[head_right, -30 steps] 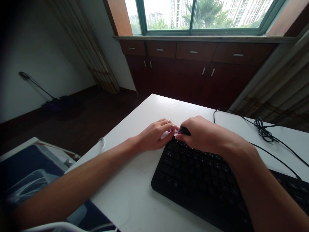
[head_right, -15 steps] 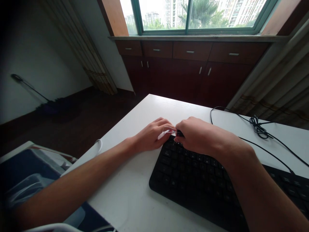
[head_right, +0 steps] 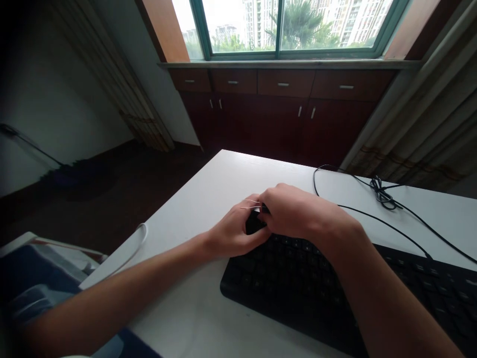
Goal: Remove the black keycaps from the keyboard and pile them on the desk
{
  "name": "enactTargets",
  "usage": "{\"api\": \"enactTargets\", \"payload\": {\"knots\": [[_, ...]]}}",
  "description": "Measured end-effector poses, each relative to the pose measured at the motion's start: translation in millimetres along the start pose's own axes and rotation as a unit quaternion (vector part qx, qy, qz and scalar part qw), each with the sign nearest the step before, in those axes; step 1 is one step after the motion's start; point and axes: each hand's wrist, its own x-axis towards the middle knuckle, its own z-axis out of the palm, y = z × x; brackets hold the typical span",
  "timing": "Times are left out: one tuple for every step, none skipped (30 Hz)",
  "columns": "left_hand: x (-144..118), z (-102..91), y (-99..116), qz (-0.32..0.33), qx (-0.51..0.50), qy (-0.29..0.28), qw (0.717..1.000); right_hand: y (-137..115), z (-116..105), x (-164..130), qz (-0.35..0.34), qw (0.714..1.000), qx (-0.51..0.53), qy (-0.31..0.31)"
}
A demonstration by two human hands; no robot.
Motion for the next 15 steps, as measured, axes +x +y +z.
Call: {"api": "enactTargets", "payload": {"knots": [[0.3,7.5,3.8,-0.028,-0.002,0.035,0.999,-0.9,0.4,-1.2,0.000,1.000,0.006,0.010],[0.4,13.9,6.2,-0.044,0.001,0.054,0.998,-1.8,0.6,-2.3,0.000,1.000,0.011,0.021],[0.5,18.8,7.2,-0.063,0.006,0.062,0.996,-2.7,0.3,-3.4,-0.001,0.999,0.014,0.029],[0.6,22.2,6.9,-0.078,0.013,0.065,0.995,-3.6,-0.2,-4.3,-0.002,0.999,0.016,0.032],[0.9,24.2,5.6,-0.088,0.022,0.063,0.994,-4.8,-1.0,-5.0,-0.002,0.999,0.016,0.031],[1.2,24.9,3.8,-0.094,0.032,0.062,0.993,-6.1,-1.9,-5.5,-0.001,1.000,0.014,0.028],[1.7,24.7,1.9,-0.096,0.041,0.061,0.993,-7.7,-2.8,-5.8,0.002,1.000,0.011,0.023],[2.3,24.0,0.3,-0.095,0.051,0.059,0.992,-9.5,-3.5,-6.0,0.005,1.000,0.008,0.018],[3.0,23.0,-0.9,-0.092,0.059,0.055,0.992,-11.4,-4.1,-6.2,0.008,1.000,0.002,0.013],[3.7,21.9,-1.6,-0.089,0.065,0.049,0.993,-13.1,-4.9,-6.6,0.011,1.000,-0.004,0.009],[4.3,20.9,-1.9,-0.087,0.070,0.042,0.993,-14.6,-6.0,-7.6,0.011,1.000,-0.009,0.007],[4.9,20.0,-1.7,-0.084,0.075,0.035,0.993,-15.8,-7.9,-9.3,0.008,1.000,-0.012,0.007],[5.3,19.3,-1.3,-0.079,0.080,0.030,0.993,-16.6,-11.0,-12.1,0.004,1.000,-0.014,0.010],[5.6,18.7,-0.8,-0.071,0.083,0.027,0.994,-17.2,-15.4,-16.0,0.000,1.000,-0.016,0.020],[5.7,18.3,-0.1,-0.060,0.084,0.023,0.994,-17.6,-21.1,-20.9,-0.001,0.999,-0.017,0.035]]}}
